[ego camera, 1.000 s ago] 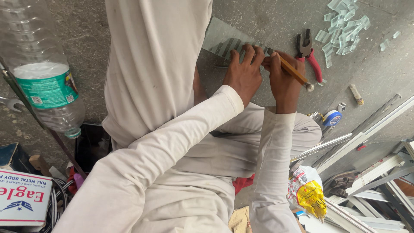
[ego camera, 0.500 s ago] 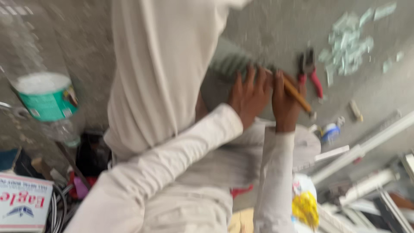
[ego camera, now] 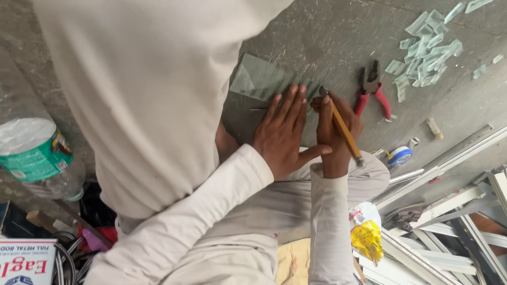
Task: The person sits on the floor and uses a glass cutter to score and break small rectangular glass pieces. They repeatedly score the glass and snap off sections, accumulating a pile of small glass fragments.
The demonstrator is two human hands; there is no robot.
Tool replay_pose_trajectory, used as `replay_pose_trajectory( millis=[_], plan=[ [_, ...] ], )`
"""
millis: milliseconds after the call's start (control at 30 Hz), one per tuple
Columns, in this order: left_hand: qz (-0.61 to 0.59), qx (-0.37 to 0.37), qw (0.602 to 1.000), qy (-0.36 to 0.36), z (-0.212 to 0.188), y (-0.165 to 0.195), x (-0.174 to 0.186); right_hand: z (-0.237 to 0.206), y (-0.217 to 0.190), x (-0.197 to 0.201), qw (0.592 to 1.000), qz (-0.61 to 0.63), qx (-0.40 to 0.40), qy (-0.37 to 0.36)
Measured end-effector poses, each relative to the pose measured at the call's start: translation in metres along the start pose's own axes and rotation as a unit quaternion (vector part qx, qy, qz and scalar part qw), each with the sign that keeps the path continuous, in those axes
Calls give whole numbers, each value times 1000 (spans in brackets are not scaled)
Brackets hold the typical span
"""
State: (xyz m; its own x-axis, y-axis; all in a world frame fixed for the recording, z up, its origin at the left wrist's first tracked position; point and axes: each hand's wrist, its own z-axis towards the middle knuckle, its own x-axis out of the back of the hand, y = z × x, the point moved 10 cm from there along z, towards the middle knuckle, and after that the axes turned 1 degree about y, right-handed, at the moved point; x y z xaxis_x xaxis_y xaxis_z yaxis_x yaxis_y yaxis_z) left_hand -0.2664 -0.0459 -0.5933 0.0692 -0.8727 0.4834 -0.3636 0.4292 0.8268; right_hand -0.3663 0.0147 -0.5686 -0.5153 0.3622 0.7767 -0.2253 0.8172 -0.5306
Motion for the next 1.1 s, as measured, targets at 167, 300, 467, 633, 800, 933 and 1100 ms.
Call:
replay_pose_trajectory(
  millis=[167,300,467,633,800,933,1100],
  plan=[
    [78,16,988,-130,8,-12,-20,15,-3,-6,1000,25,12,-3],
    [311,2,947,-79,19,-17,-17,22,7,-14,996,87,-25,-9],
    [299,8,949,-101,17,-20,-32,25,6,-13,999,41,-16,-9],
    [322,14,941,-100,17,-22,-33,26,7,-15,999,24,-25,-13],
    [331,15,938,-98,17,-19,-31,26,4,-14,1000,5,-19,-16],
    [325,18,940,-103,18,-19,-32,26,3,-15,1000,12,-14,-14],
    [323,28,941,-98,17,-21,-32,26,5,-17,1000,16,-21,-17]
  ],
)
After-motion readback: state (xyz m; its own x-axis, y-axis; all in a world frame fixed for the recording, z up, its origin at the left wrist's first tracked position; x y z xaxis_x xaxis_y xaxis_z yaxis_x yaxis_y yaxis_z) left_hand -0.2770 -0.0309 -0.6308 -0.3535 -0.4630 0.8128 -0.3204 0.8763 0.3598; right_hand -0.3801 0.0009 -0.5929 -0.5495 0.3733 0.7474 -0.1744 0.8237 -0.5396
